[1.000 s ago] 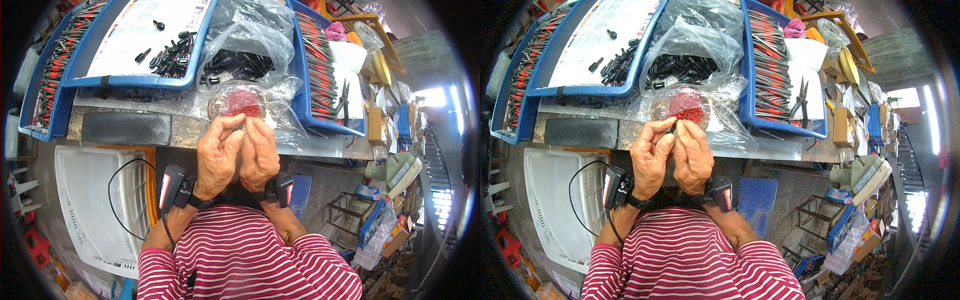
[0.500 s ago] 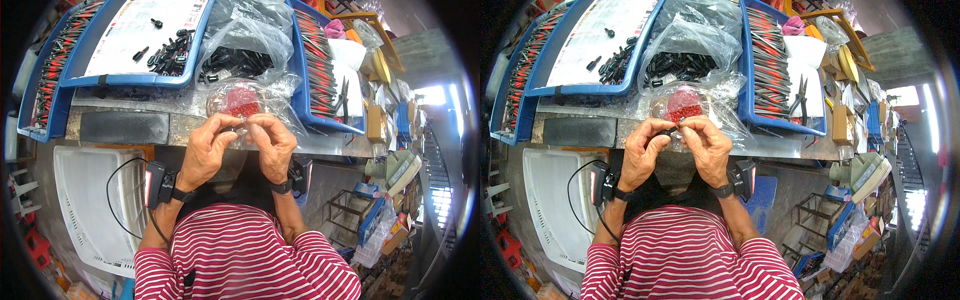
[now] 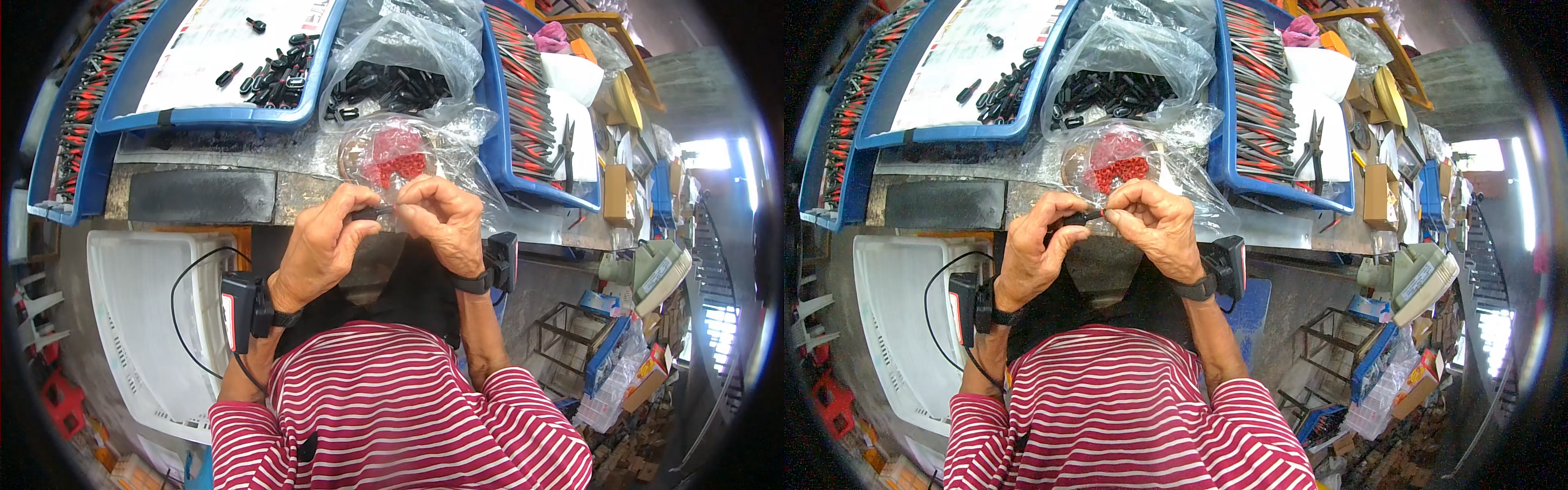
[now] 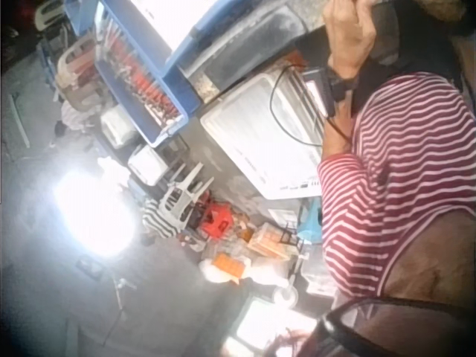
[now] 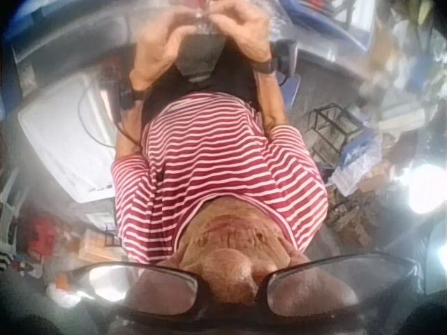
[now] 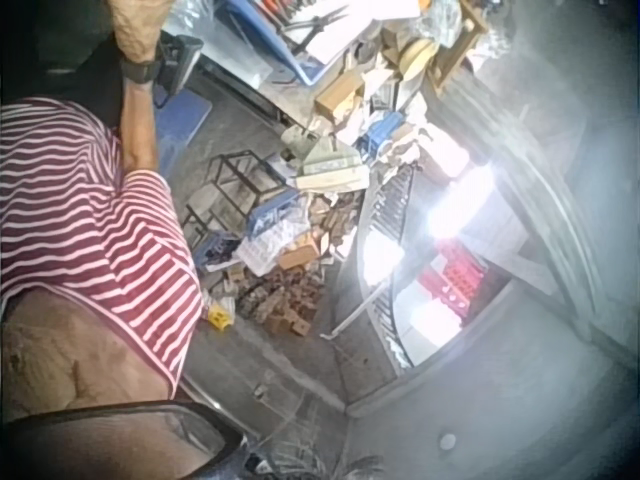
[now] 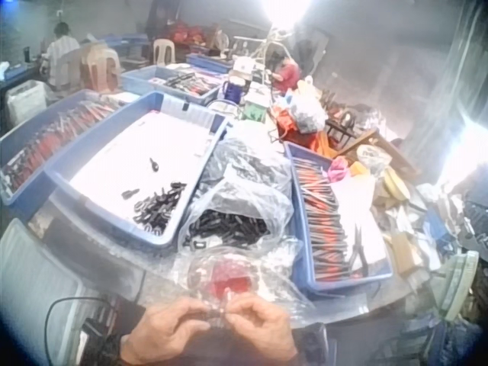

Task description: The person picks up small black electronic components and attaches them to tiny red pieces by hand.

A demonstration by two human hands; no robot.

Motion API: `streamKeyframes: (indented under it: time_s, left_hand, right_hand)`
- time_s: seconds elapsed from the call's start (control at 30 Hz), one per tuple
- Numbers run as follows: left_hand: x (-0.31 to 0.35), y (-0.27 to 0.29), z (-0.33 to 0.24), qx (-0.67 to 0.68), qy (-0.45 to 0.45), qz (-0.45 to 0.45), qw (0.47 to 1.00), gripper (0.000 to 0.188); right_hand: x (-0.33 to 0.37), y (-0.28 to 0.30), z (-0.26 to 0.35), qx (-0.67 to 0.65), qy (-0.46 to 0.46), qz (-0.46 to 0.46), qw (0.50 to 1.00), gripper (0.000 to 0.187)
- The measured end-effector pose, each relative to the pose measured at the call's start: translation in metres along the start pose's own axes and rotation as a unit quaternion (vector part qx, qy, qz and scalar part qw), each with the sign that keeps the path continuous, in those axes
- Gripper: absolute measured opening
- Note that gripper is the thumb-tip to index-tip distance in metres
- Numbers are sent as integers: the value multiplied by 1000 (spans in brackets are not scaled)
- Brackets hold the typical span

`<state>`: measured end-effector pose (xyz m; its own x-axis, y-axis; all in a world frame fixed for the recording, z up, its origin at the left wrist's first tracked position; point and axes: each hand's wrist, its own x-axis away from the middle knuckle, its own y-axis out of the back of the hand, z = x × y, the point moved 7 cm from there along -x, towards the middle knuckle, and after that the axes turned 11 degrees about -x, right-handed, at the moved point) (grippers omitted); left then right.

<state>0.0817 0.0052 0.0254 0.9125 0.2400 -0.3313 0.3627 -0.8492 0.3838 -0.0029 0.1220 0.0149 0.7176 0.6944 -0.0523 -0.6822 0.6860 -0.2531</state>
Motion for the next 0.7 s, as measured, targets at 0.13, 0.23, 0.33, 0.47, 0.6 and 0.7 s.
streamKeyframes:
  time_s: [0.13, 0.23, 0.33, 0.47, 0.6, 0.7]
  left_hand:
    - [2, 4, -8, -80, -62, -24, 995, 25]
    - [5, 3, -10, -111, -83, -31, 990, 26]
    - [8, 0, -9, -101, -74, -39, 991, 26]
    - [10, -2, -9, -84, -59, -41, 994, 26]
    - [13, -7, -8, -84, -58, -18, 995, 25]
    - [15, -10, -6, -68, -55, -23, 996, 26]
  right_hand:
    - [1, 3, -7, 7, -33, 0, 999, 10]
    - [4, 3, -10, 28, -65, 6, 997, 6]
    - [5, 2, -13, 18, -72, 9, 997, 8]
    - [6, 1, -16, 0, -84, -2, 996, 10]
    - [11, -7, -23, -1, -111, 24, 994, 12]
    - [15, -10, -27, -2, -115, 33, 993, 13]
